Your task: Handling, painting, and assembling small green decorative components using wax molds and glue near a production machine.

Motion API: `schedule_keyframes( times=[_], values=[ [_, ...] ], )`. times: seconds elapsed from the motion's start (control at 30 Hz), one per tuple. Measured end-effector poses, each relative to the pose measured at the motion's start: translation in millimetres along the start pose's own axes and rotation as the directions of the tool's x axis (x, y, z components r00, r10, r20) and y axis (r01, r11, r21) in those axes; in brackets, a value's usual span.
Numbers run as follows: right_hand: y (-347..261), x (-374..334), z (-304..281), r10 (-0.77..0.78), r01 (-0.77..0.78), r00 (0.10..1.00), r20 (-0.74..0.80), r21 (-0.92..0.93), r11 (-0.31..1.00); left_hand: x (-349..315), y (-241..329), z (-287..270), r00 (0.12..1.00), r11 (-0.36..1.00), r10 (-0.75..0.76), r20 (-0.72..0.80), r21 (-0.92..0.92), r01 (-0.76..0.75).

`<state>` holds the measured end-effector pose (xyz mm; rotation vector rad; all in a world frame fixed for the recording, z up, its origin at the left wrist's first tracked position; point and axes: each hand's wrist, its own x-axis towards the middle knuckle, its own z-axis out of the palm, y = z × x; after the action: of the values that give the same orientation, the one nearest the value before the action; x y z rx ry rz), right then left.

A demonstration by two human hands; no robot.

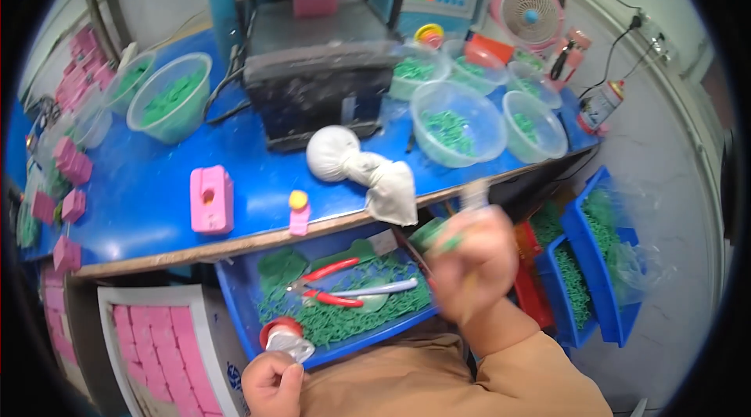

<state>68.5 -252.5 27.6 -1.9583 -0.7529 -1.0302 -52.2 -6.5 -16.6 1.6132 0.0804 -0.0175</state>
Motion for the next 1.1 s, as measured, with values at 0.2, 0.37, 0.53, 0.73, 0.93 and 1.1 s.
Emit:
schedule_keyframes(
  times=[0.2,0.37,0.53,0.73,0.93,1.1],
  values=[
    [101.4,24.4,-108.7,0.092,-0.318,0.817,-0.570,-0.310,0.896,8.8,6.0,13.8,0.996,0.990,0.071,0.062,0.117,-0.077],
    [140.2,23.5,-130.3,0.368,-0.516,0.816,-0.447,-0.275,0.811,9.7,4.1,22.3,0.999,1.000,-0.010,-0.039,0.022,0.011],
    [108.7,0.8,-100.1,0.266,-0.270,0.943,-0.201,0.010,0.963,15.0,3.6,29.1,0.998,0.999,-0.021,-0.065,-0.044,0.018],
    [80.2,-35.0,-79.3,0.074,-0.079,0.994,-0.083,-0.060,0.995,19.3,-2.3,33.8,0.990,0.979,-0.119,-0.076,-0.177,0.105],
    [49.9,-6.2,-23.1,0.064,0.010,0.958,0.279,-0.254,0.967,38.0,5.7,35.0,0.997,0.953,0.077,0.006,0.293,-0.076],
    [60.3,-0.3,-2.9,0.282,-0.165,0.918,0.279,-0.378,0.911,69.8,25.5,29.7,0.776,0.291,0.594,0.213,0.842,-0.455]
  ],
)
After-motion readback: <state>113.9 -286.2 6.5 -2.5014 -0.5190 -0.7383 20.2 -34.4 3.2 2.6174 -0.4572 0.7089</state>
